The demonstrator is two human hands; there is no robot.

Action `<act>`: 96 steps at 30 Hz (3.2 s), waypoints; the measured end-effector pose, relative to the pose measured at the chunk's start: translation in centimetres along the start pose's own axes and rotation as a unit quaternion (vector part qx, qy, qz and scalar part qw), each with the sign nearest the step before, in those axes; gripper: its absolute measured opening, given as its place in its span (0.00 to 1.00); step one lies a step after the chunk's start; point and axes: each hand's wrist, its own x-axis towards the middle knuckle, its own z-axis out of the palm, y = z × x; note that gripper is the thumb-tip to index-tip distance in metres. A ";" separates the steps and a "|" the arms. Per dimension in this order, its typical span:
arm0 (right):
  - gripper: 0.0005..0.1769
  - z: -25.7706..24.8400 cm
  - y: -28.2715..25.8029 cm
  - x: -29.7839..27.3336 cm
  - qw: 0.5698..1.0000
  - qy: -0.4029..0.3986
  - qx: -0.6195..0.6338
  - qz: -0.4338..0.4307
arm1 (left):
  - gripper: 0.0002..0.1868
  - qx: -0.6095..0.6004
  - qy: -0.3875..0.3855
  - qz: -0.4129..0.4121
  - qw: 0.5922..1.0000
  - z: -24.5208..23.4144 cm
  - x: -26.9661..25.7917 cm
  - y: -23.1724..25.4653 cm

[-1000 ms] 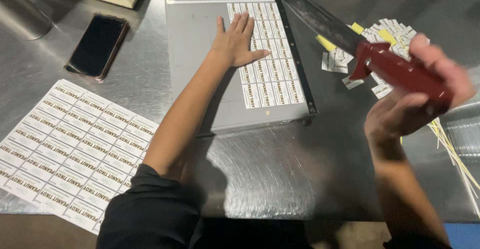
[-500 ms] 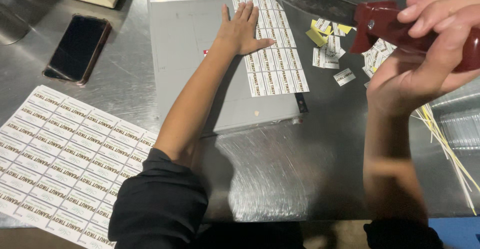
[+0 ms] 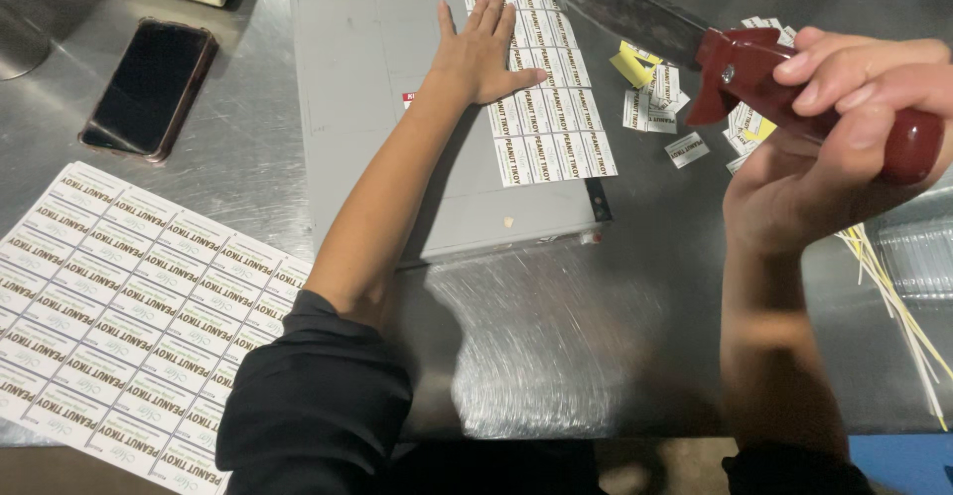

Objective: The person uses a manual paper cutter to slice a large sheet of printed labels into individual strips. They repeatedly align the paper against the cutter's guide, press down the lever to cut, and then reposition the sheet to continue the process. The cut strips accumulate on the table surface.

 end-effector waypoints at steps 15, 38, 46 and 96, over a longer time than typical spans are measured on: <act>0.11 -0.2 -1.7 -2.9 1.000 -0.012 -0.017 0.018 | 0.65 -0.002 0.015 0.001 1.000 0.3 0.1 0.0; 0.18 -0.9 -2.0 -11.9 0.996 0.053 0.026 0.063 | 0.67 -0.006 0.011 -0.002 1.000 0.2 -0.1 0.3; 0.16 -1.7 -2.6 -14.0 0.996 0.031 0.004 0.082 | 0.67 -0.005 0.013 -0.010 1.000 0.2 -0.3 0.6; 0.15 -7.3 -3.9 -20.3 0.957 -0.217 -0.103 0.161 | 0.71 -0.016 0.040 -0.002 0.999 0.7 -0.2 0.5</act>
